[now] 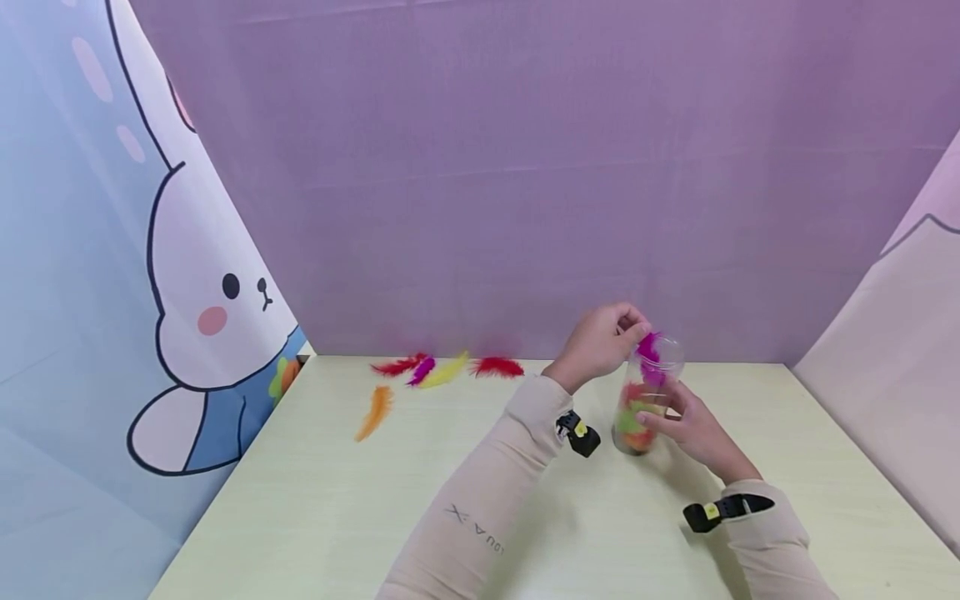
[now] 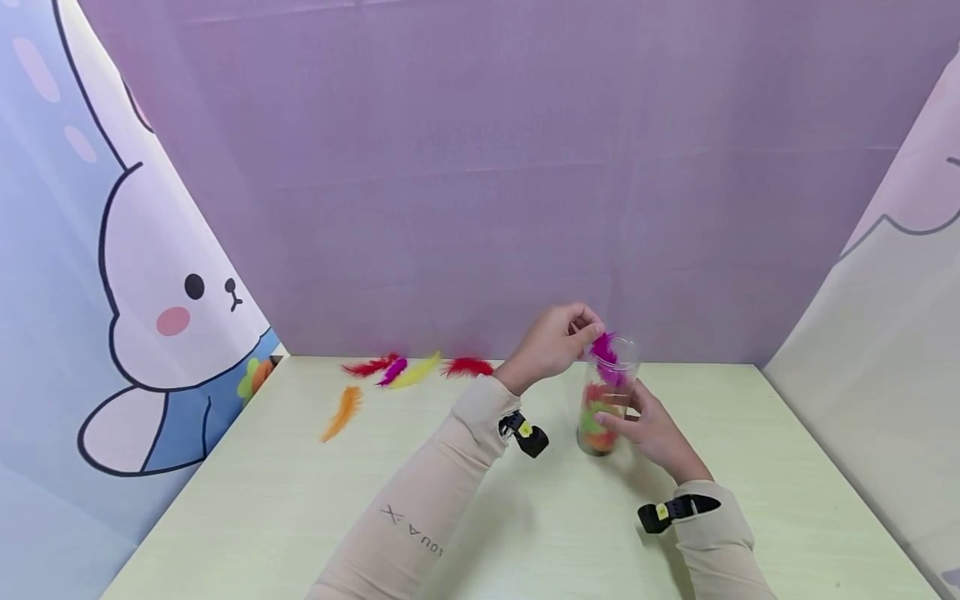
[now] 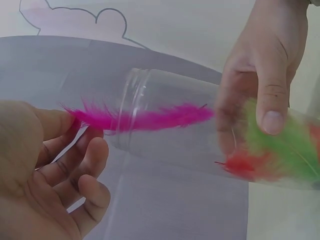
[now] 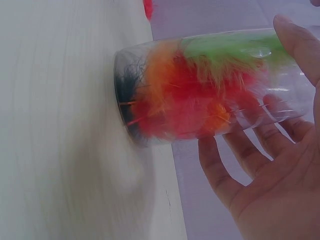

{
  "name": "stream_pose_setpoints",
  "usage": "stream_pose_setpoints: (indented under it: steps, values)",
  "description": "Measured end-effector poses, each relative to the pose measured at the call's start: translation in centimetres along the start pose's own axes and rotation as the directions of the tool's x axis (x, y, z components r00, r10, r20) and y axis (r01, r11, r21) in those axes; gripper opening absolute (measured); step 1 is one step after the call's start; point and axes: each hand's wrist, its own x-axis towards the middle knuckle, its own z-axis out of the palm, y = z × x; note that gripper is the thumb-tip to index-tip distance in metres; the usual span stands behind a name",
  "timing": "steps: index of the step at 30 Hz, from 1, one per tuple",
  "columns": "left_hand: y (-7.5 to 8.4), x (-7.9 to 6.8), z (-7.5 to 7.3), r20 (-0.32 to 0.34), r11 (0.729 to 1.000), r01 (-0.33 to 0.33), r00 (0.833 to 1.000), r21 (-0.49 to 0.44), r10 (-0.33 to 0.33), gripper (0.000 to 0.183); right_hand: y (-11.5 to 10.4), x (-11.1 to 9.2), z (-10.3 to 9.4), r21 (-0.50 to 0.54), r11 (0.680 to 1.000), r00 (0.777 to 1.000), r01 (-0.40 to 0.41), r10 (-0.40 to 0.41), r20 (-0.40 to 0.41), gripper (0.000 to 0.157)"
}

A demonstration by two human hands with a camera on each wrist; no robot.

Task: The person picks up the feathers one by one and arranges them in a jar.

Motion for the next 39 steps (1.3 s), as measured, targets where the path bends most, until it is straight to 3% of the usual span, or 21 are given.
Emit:
stream_pose_setpoints:
  steps: [4,15,24,31,39]
  values:
    - [-0.5,0.2,0.4,-0.011,0.999,0.012,1.0,0.031,-0.012,0.017,0.3,0.1,0.0,-0.002,1.0,1.0,-0.004,0.004,0.004,0.068]
    - [-1.5,0.8,1.0,-0.028,0.998,0.013,1.0,0.059,-0.012,0.018,1.7,0.8,0.0,0.027,0.998,0.999,0.05,-0.05,0.01,0.052]
    - [-2.7,0.8,0.7,-0.043,0.996,0.071,0.997,0.059,-0.069,0.026,1.7,1.1,0.1,0.006,1.0,1.0,0.026,-0.026,-0.005,0.058]
    - [-4.6,-0.3,0.1,-0.068,0.992,0.119,0.991,0.03,-0.117,0.026,1.1,0.8,0.0,-0.002,1.0,1.0,0.011,-0.011,0.003,0.058]
    - [-8.3,-2.7,-0.1,-0.073,0.981,0.19,0.979,0.028,-0.188,0.02,0.8,0.4,0.0,0.005,1.0,1.0,0.026,-0.026,-0.001,0.057]
